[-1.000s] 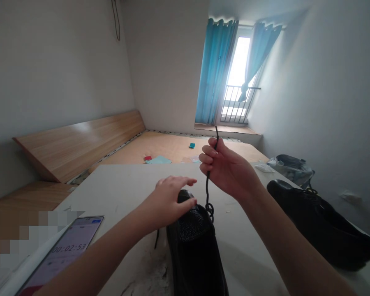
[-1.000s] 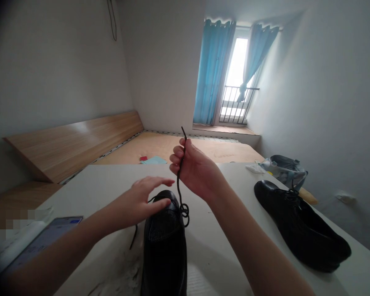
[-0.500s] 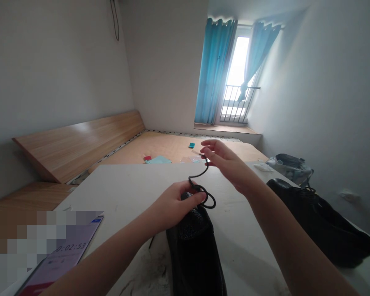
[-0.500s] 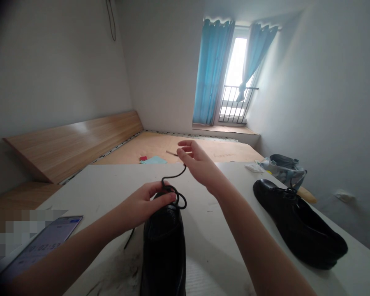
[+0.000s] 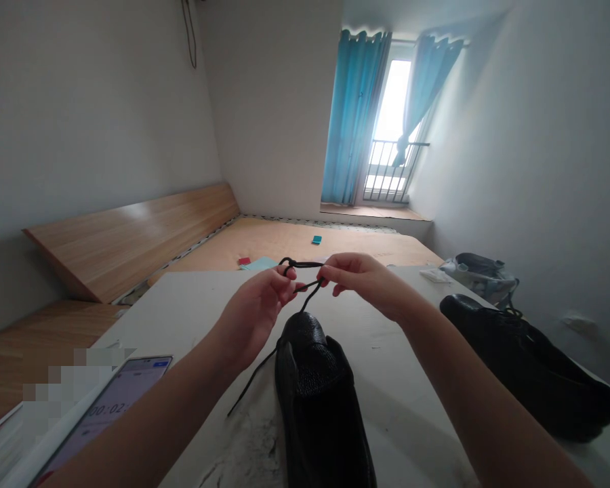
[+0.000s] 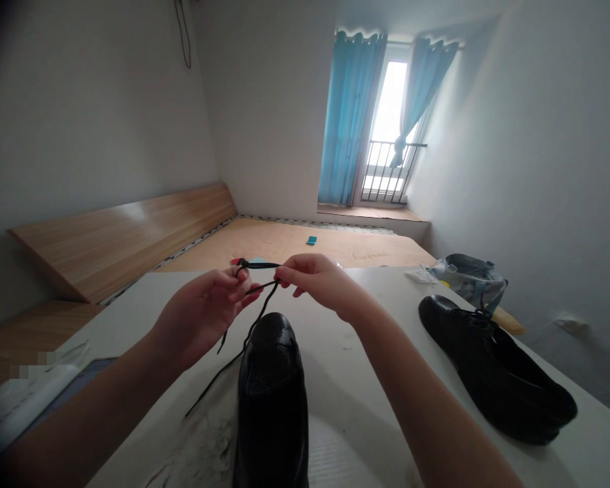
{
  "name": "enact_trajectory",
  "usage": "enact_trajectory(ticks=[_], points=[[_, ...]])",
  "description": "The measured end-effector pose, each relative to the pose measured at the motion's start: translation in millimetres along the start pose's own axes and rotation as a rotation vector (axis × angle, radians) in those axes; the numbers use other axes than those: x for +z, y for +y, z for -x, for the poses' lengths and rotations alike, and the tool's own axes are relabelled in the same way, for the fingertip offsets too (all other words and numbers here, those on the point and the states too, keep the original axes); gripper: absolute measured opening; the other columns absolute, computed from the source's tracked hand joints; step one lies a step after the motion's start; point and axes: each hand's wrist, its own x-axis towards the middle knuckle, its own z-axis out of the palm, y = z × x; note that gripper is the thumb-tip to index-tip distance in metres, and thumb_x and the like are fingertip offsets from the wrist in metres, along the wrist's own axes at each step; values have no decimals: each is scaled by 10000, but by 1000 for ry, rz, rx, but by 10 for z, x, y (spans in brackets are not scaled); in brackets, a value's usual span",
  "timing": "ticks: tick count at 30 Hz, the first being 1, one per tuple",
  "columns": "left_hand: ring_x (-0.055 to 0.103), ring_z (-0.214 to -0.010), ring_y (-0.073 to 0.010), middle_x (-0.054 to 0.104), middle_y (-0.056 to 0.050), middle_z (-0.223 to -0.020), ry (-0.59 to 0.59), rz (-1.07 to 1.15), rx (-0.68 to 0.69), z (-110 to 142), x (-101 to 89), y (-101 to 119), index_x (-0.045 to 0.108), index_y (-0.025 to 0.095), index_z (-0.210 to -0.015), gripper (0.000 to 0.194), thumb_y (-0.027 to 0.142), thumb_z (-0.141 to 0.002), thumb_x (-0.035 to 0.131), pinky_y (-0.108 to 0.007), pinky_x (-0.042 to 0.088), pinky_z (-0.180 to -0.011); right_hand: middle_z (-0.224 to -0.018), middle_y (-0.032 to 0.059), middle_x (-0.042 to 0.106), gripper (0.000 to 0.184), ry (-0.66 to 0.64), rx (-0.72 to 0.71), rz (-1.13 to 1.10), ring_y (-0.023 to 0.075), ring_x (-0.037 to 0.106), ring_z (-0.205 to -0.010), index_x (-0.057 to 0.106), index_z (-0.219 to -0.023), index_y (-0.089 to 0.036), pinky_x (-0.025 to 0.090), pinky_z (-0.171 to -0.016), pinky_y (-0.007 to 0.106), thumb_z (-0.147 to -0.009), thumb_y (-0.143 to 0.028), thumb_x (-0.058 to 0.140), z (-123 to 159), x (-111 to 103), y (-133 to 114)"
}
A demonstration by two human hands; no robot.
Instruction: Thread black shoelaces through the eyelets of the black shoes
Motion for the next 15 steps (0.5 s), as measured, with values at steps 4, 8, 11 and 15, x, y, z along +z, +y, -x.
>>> enact_trajectory(ticks=[4, 8, 11, 15], points=[[486, -596, -115, 355, 59, -433, -28, 218, -18, 43, 47, 31, 643, 144, -676, 105, 143, -687, 539, -308, 441, -905, -922, 53, 646, 191, -78, 14, -497, 181, 594, -930, 659, -772, -157, 468, -874, 359, -831, -321, 582, -21, 97, 7], [535, -631, -125, 374, 62, -419, -86, 115, 12, 51, 62, -19, 667, 145, -680, 90, 162, -717, 587, -285, 451, -876, -840, 29, 656, 152, -100, 13, -635, 150, 606, -829, 660, -771, -163, 494, -819, 335, -812, -288, 583, -12, 249, 2], [586, -690, -121, 617, 28, -696, -34, -78, 54, 47, 54, -46, 701, 155, -815, 126, 201, -716, 639, -281, 459, -828, -756, 17, 649, 200, 91, -87, -353, 142, 600, -730, 644, -734, -169, 501, -721, 321, -806, -354, 629, -6, 293, 0], [540, -580, -104, 507, 65, -518, 60, -199, 75, 13, 10, -55, 714, 168, -827, 152, 282, -747, 655, -307, 466, -829, -741, 23, 644, 283, 380, -174, -156, 145, 595, -730, 651, -691, -170, 500, -704, 310, -788, -436, 643, -29, 194, -7]])
